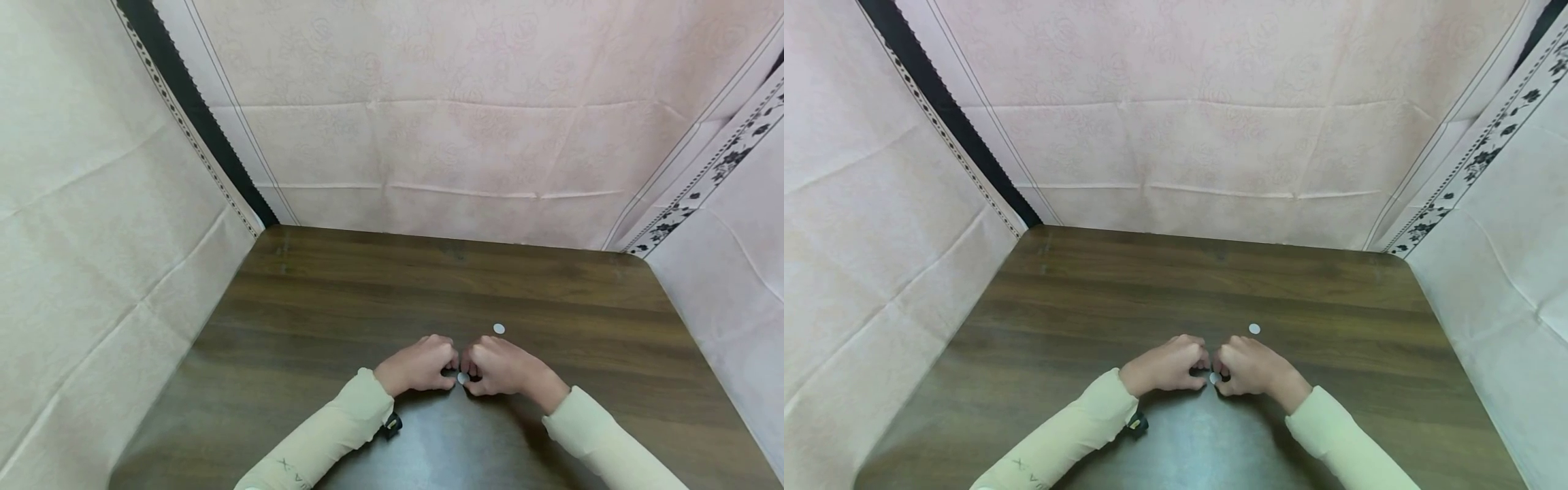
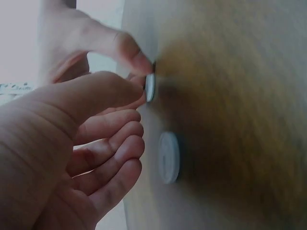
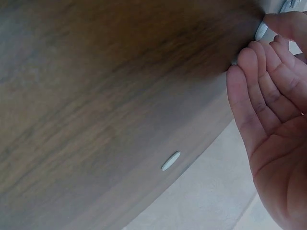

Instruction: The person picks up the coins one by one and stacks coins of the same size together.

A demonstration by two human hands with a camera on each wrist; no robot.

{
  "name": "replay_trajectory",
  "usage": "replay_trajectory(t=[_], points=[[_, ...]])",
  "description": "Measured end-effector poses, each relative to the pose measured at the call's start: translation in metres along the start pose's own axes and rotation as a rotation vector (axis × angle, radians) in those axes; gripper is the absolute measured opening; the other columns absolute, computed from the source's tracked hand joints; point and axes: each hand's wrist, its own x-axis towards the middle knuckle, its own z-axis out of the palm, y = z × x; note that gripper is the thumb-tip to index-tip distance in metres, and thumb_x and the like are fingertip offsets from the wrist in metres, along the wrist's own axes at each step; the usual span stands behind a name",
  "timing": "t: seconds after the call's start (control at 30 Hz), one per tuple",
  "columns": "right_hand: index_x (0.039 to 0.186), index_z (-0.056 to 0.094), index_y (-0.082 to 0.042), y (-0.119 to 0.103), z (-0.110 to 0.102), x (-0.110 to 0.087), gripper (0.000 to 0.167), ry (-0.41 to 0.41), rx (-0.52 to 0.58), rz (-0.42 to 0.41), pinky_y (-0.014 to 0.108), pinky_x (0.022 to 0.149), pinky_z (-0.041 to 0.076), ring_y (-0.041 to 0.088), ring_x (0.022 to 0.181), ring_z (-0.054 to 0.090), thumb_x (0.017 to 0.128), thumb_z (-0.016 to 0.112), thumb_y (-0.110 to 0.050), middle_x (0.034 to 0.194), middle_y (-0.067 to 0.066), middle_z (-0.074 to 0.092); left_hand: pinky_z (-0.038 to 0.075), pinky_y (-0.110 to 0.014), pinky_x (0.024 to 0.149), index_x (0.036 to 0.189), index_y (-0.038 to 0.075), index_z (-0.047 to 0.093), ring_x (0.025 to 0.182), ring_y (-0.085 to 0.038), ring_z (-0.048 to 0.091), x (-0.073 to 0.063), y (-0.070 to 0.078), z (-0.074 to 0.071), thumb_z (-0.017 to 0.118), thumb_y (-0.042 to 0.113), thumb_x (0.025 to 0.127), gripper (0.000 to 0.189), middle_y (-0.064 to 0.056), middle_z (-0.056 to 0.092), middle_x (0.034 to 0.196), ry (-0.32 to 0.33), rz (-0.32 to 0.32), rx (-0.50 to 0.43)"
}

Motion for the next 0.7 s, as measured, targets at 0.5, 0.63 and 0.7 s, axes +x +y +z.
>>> replay_trajectory(t=[0.5,0.63,0.7], points=[[0.083,0.073,-0.014,0.005,0.001,-0.003,0.013,-0.022,0.143,0.079,0.021,0.062,0.052,-0.004,0.066,0.058,0.083,0.084,-0.005,0.076,-0.011,0.065,0.039,-0.017,0.062,0.079,0.016,0.075,0.070,-0.006,0.046,0.003,0.004,0.017,0.083,0.013,0.089,0.013,0.008,0.051,0.076,0.071,-0.075,-0.015],[0.083,0.073,-0.014,0.007,0.001,-0.005,0.014,-0.024,0.177,0.102,0.022,0.063,0.054,-0.003,0.066,0.059,0.084,0.085,-0.006,0.076,-0.012,0.066,0.040,-0.017,0.062,0.085,0.014,0.079,0.071,-0.006,0.047,0.003,0.006,0.019,0.084,0.012,0.089,0.006,0.008,0.053,0.077,0.077,-0.088,-0.026],[0.083,0.073,-0.015,0.007,0.001,-0.005,0.015,-0.027,0.194,0.113,0.022,0.062,0.054,-0.003,0.066,0.060,0.085,0.085,-0.006,0.076,-0.014,0.065,0.040,-0.017,0.062,0.086,0.014,0.080,0.070,-0.006,0.046,0.003,0.008,0.019,0.083,0.012,0.089,0.005,0.008,0.053,0.077,0.077,-0.090,-0.028]])
